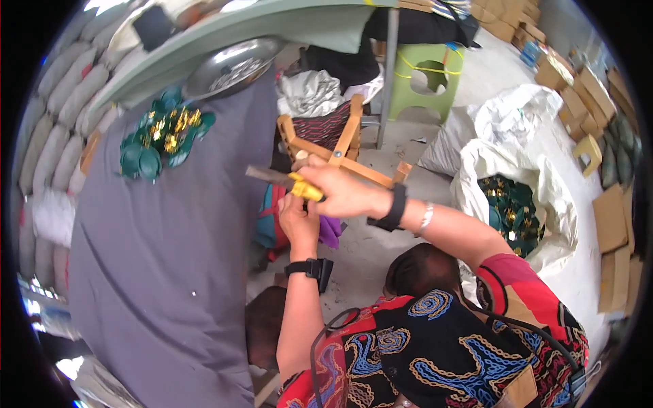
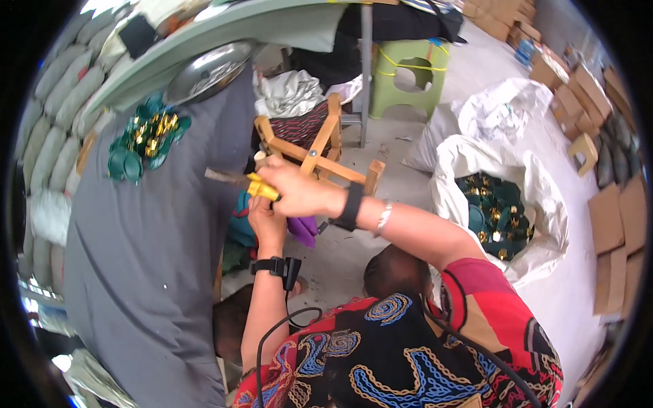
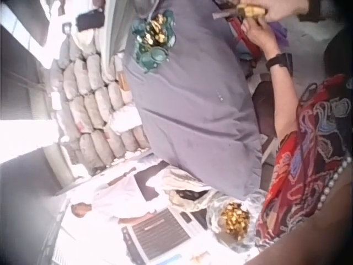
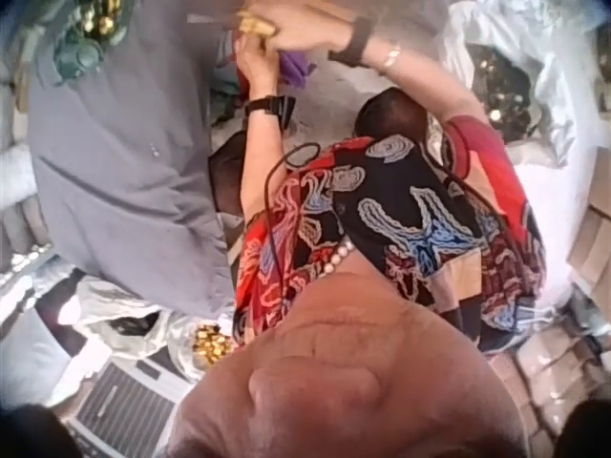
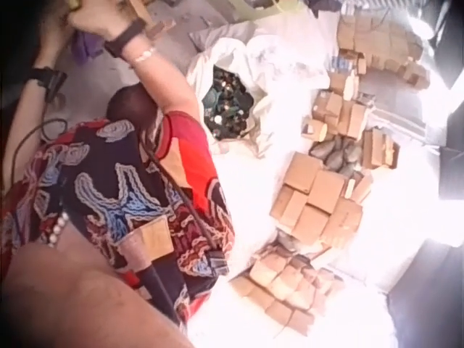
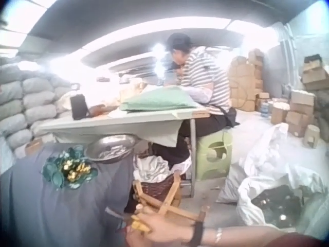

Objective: Using pliers to assemble or crimp gold-colored components onto green plastic bases.

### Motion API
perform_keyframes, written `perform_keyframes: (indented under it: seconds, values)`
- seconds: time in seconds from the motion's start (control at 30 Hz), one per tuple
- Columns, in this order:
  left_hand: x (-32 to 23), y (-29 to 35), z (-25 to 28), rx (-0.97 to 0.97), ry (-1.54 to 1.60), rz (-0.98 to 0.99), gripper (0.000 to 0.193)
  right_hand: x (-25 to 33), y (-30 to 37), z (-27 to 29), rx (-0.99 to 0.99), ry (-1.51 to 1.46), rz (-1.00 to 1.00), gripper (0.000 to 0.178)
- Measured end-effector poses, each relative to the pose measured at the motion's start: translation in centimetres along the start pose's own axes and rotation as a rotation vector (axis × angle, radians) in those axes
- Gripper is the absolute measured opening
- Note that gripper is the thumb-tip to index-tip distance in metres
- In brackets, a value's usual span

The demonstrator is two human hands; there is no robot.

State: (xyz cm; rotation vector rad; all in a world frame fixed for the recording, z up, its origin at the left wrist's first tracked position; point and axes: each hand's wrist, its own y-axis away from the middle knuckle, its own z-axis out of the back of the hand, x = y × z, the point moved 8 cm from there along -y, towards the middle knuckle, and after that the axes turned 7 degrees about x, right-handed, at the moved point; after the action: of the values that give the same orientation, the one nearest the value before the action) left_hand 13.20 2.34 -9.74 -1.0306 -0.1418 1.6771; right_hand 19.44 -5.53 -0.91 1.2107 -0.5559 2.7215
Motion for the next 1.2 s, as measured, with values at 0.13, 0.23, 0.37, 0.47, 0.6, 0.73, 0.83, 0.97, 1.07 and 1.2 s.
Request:
perform_keyframes:
  seconds: [0.13, 0.23, 0.37, 0.47, 0.6, 0.73, 0.83, 0.97, 1.07, 1.2]
  values:
    - [-0.8, 0.0, -0.7, -0.007, 0.271, 0.132, 0.013, 4.4, 3.3, 3.5, -0.152, 0.001, 0.064, 0.050]
    - [-4.5, -1.3, -3.3, -0.007, 1.295, 0.355, 0.019, 10.3, 7.4, 7.5, -0.152, -0.093, 0.215, 0.057]
    - [-13.8, -7.1, -6.9, 0.589, 0.886, 0.256, 0.033, 15.2, 11.1, 7.6, -0.104, -0.086, 0.365, 0.059]
    - [-21.2, -8.3, -9.3, 0.696, 1.114, 0.172, 0.056, 16.8, 12.6, 7.4, -0.076, -0.074, 0.325, 0.064]
    - [-19.3, -11.8, -6.8, 0.411, 0.909, 0.030, 0.055, 13.8, 15.1, 9.5, -0.298, -0.183, 0.106, 0.036]
    - [-5.4, -15.5, 6.7, -0.051, 0.526, 0.225, 0.032, 12.4, 14.4, 9.3, -0.422, -0.453, 0.260, 0.040]
    - [2.0, -16.5, 18.3, -0.271, -0.163, 0.301, 0.032, 10.2, 13.2, 8.0, -0.416, -0.416, 0.256, 0.047]
    - [7.2, -16.5, 22.1, -0.129, -0.550, 0.542, 0.037, 8.1, 11.7, 6.5, -0.509, -0.445, 0.114, 0.038]
    - [9.6, -16.9, 21.5, -0.082, -0.585, 0.594, 0.040, 7.9, 11.5, 6.4, -0.537, -0.414, 0.122, 0.038]
    - [10.7, -18.1, 20.1, 0.020, -0.642, 0.583, 0.038, 6.1, 11.5, 5.7, -0.445, -0.372, 0.067, 0.052]
